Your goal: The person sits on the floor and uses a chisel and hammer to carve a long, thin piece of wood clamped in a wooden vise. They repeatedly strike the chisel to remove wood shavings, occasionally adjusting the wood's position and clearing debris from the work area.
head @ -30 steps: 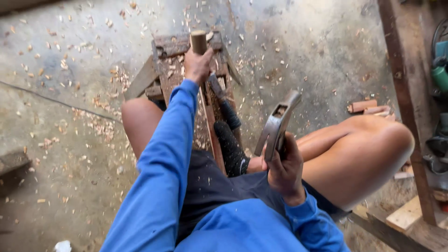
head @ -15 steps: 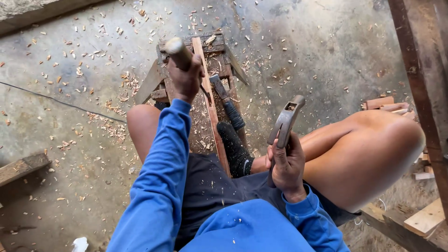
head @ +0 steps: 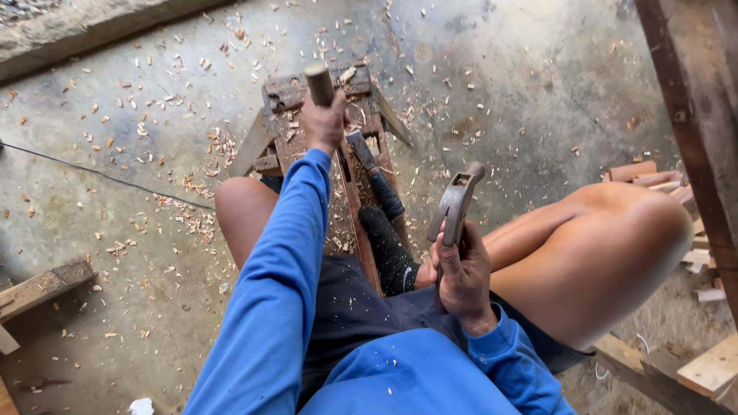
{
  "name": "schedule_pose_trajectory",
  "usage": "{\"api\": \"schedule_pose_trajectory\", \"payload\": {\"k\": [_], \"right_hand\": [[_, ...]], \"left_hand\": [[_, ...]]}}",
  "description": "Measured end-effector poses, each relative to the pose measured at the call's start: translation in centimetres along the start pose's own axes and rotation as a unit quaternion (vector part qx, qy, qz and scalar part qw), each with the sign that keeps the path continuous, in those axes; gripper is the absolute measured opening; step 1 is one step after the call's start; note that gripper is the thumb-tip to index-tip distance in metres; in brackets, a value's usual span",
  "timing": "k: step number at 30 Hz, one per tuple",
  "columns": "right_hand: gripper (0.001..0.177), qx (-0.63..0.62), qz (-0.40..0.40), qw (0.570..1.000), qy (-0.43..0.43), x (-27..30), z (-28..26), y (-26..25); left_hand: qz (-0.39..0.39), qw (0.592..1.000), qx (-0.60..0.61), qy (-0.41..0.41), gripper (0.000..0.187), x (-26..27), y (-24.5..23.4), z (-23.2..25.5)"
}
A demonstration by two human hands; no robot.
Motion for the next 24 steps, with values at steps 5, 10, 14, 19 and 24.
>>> {"api": "schedule_pose_trajectory", "payload": {"k": [5,10,14,19,24], "right_hand": [[0.029,-0.037,0.002,0.999,0.004,-0.1,0.7,0.2],[0.028,0.003,-0.015,1.000,0.027,0.5,0.8,0.4],[0.029,-0.023,-0.031,0.999,0.012,0.3,1.0,0.7],[0.028,0.005,-0.030,0.999,0.032,1.0,1.7,0.5],[0.025,0.086,-0.058,0.994,0.017,1.6,1.1,0.6]], "left_hand": [[-0.029,0.990,0.029,-0.135,0.034,1.0,-0.1,-1.1],[-0.010,0.987,0.149,-0.067,0.026,5.1,-2.2,6.0],[-0.034,0.992,0.105,0.053,0.020,7.9,-2.4,6.6],[-0.112,0.962,0.001,0.248,0.029,12.8,-0.7,6.8],[-0.258,0.903,-0.039,0.342,0.021,18.3,0.1,12.7]]}}
Point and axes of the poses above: each hand's wrist, its own x-axis away from the middle knuckle, its own y-axis out of the palm, z = x × y, the point moved 7 cm from there along -x, towards the middle knuckle, and after that the axes turned 8 degrees about x, right-handed, at the moved point
